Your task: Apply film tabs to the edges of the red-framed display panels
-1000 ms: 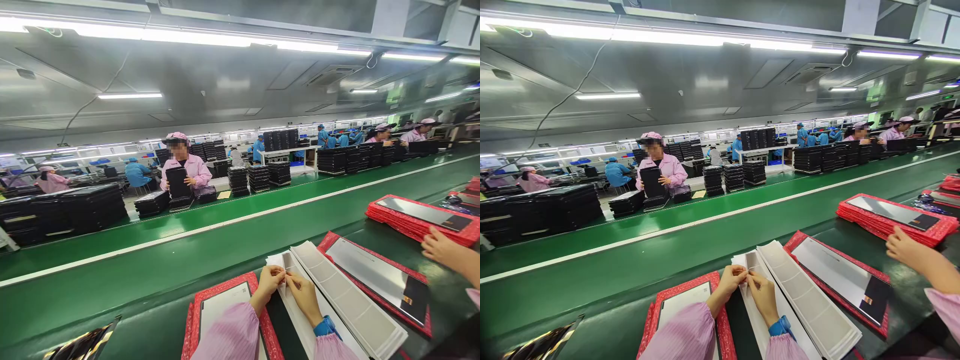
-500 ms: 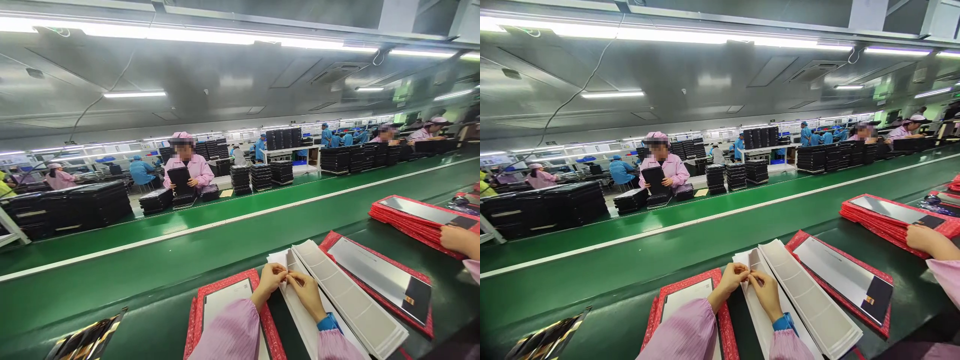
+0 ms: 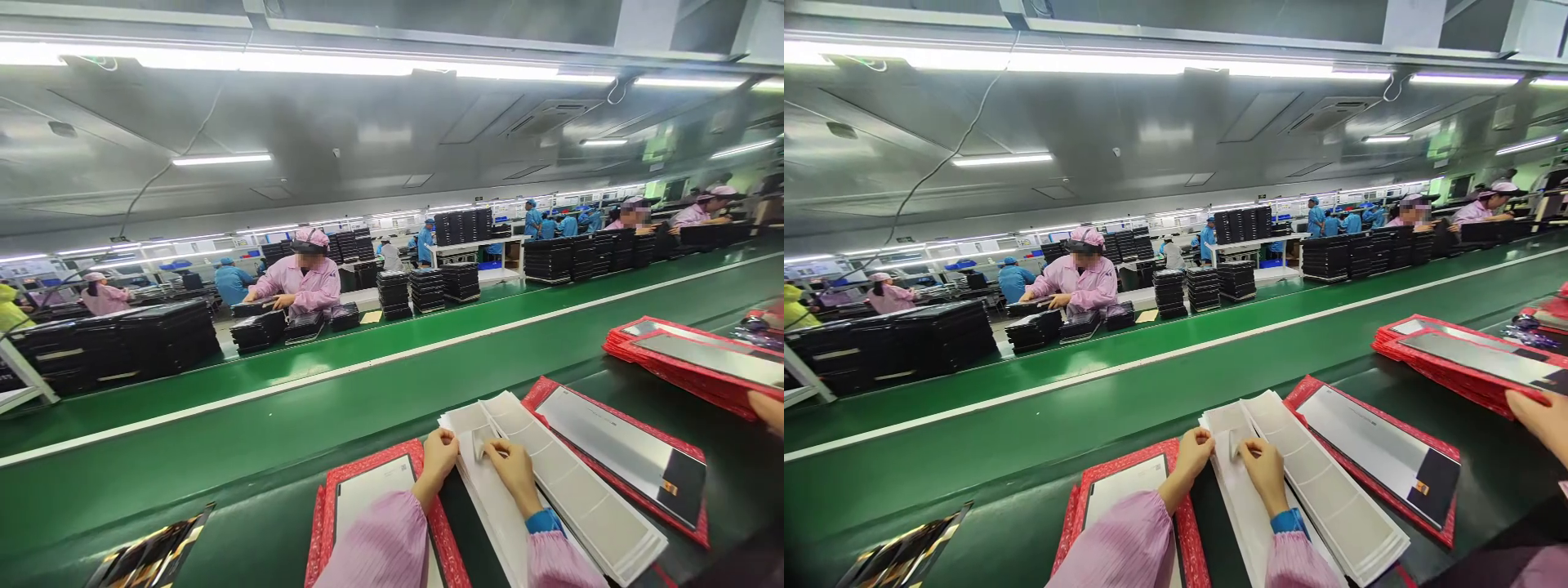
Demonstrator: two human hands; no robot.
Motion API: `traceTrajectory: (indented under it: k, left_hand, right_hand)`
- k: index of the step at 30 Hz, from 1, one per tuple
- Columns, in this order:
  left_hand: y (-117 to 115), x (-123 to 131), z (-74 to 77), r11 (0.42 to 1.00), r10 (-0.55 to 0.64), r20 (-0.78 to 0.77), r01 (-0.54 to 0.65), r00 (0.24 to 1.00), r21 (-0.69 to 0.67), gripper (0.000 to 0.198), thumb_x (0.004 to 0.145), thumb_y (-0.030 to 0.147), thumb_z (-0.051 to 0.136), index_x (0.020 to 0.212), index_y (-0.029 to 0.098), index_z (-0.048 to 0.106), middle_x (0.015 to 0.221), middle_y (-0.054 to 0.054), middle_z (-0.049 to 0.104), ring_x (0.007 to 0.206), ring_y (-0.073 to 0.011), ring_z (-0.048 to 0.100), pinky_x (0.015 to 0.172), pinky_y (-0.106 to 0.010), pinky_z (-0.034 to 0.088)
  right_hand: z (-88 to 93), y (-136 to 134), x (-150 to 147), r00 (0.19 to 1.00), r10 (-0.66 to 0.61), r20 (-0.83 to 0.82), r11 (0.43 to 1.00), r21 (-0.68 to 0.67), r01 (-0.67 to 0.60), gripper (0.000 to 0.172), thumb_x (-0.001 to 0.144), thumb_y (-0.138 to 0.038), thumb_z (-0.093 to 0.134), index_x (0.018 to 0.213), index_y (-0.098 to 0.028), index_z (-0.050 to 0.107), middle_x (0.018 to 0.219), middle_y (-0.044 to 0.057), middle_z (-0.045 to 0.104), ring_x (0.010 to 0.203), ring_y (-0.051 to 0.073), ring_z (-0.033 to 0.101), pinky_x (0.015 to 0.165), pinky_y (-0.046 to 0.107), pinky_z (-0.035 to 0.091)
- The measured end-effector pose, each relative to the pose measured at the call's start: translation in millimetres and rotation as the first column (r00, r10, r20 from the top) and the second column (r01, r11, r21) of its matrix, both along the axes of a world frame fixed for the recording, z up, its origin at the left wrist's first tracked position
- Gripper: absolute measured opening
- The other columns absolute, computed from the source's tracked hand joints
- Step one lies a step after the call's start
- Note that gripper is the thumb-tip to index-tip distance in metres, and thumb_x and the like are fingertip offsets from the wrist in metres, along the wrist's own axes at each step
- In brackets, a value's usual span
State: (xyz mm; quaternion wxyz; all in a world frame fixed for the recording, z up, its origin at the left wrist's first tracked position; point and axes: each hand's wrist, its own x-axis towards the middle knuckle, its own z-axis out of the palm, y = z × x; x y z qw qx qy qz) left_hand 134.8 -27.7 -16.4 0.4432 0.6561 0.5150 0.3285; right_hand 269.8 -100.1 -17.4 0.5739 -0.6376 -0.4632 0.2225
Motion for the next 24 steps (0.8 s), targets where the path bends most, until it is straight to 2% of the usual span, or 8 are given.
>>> traceTrajectory:
  k: [3, 6, 9, 11, 15, 18, 21, 24]
  left_hand:
    - [1, -5, -0.9, 0.996, 0.093, -0.109, -0.092, 0.990, 0.009, 0.019, 0.082, 0.030, 0.055, 0.075, 0.012, 0.057, 0.072, 0.001, 0.059, 0.070, -0.0131, 0.057, 0.071, -0.032, 0.046]
    - [-2, -6, 4.1, 0.991, 0.133, -0.171, -0.134, 0.976, 0.009, 0.019, 0.081, 0.031, 0.056, 0.075, 0.012, 0.057, 0.076, 0.000, 0.060, 0.074, -0.0140, 0.057, 0.075, -0.033, 0.045]
    - [-8, -7, 19.0, 0.991, 0.133, -0.174, -0.132, 0.976, 0.018, 0.016, 0.079, 0.026, 0.058, 0.085, 0.012, 0.056, 0.073, -0.001, 0.061, 0.070, -0.0146, 0.058, 0.072, -0.032, 0.044]
    - [-18, -9, 36.2, 0.992, 0.118, -0.147, -0.109, 0.982, 0.066, 0.020, 0.075, 0.022, 0.060, 0.091, 0.011, 0.055, 0.074, -0.003, 0.061, 0.071, -0.0159, 0.058, 0.071, -0.029, 0.042]
    - [-60, -25, 83.5, 0.976, 0.027, -0.061, -0.013, 0.998, 0.215, 0.015, 0.076, 0.031, 0.056, 0.078, 0.016, 0.057, 0.081, -0.004, 0.063, 0.073, -0.0154, 0.056, 0.067, -0.023, 0.040]
    - [-108, -48, 114.1, 0.951, -0.048, -0.039, 0.058, 0.998, 0.305, 0.027, 0.077, 0.045, 0.053, 0.066, 0.020, 0.057, 0.070, -0.001, 0.062, 0.068, -0.0154, 0.055, 0.065, -0.024, 0.040]
    - [-151, -75, 125.0, 0.925, -0.037, -0.085, 0.067, 0.996, 0.374, 0.026, 0.071, 0.048, 0.060, 0.069, 0.023, 0.059, 0.072, -0.003, 0.063, 0.070, -0.0191, 0.055, 0.067, -0.028, 0.041]
    - [-172, -98, 116.9, 0.952, -0.010, -0.075, 0.033, 0.997, 0.306, 0.018, 0.071, 0.042, 0.061, 0.068, 0.023, 0.062, 0.071, -0.003, 0.064, 0.069, -0.0195, 0.056, 0.068, -0.028, 0.043]
  right_hand:
    - [18.9, -6, 24, 0.994, -0.104, 0.033, 0.994, -0.026, 0.105, 0.029, 0.062, -0.041, 0.057, 0.061, -0.014, 0.067, 0.062, 0.005, 0.067, 0.062, 0.022, 0.062, 0.057, 0.028, 0.048]
    - [50.2, -20, 56, 0.984, -0.170, 0.059, 0.985, -0.014, 0.171, 0.031, 0.063, -0.042, 0.055, 0.063, -0.013, 0.067, 0.059, 0.005, 0.066, 0.060, 0.021, 0.062, 0.053, 0.025, 0.045]
    - [80.9, -39, 76, 0.972, -0.219, 0.089, 0.976, 0.014, 0.219, 0.033, 0.064, -0.043, 0.055, 0.066, -0.012, 0.067, 0.063, 0.007, 0.067, 0.062, 0.021, 0.062, 0.055, 0.025, 0.046]
    - [95.0, -54, 74, 0.966, -0.234, 0.112, 0.972, 0.020, 0.233, 0.030, 0.063, -0.043, 0.057, 0.066, -0.014, 0.067, 0.067, 0.007, 0.068, 0.065, 0.021, 0.062, 0.058, 0.025, 0.046]
    - [102.6, -87, 27, 0.950, -0.209, 0.231, 0.978, 0.063, 0.199, 0.021, 0.065, -0.040, 0.060, 0.069, -0.019, 0.065, 0.072, 0.004, 0.067, 0.069, 0.021, 0.062, 0.065, 0.027, 0.047]
    - [94.8, -108, -28, 0.897, -0.159, 0.412, 0.965, 0.257, 0.053, 0.015, 0.073, -0.034, 0.055, 0.074, -0.022, 0.062, 0.079, 0.004, 0.065, 0.075, 0.020, 0.061, 0.070, 0.030, 0.047]
    - [82.3, -123, -76, 0.852, -0.121, 0.510, 0.914, 0.391, -0.105, 0.010, 0.078, -0.026, 0.051, 0.081, -0.023, 0.061, 0.081, 0.005, 0.063, 0.078, 0.020, 0.059, 0.071, 0.032, 0.047]
    - [71.9, -132, -105, 0.796, -0.093, 0.598, 0.876, 0.430, -0.221, 0.014, 0.077, -0.021, 0.054, 0.089, -0.023, 0.060, 0.082, 0.005, 0.063, 0.075, 0.020, 0.057, 0.068, 0.034, 0.047]
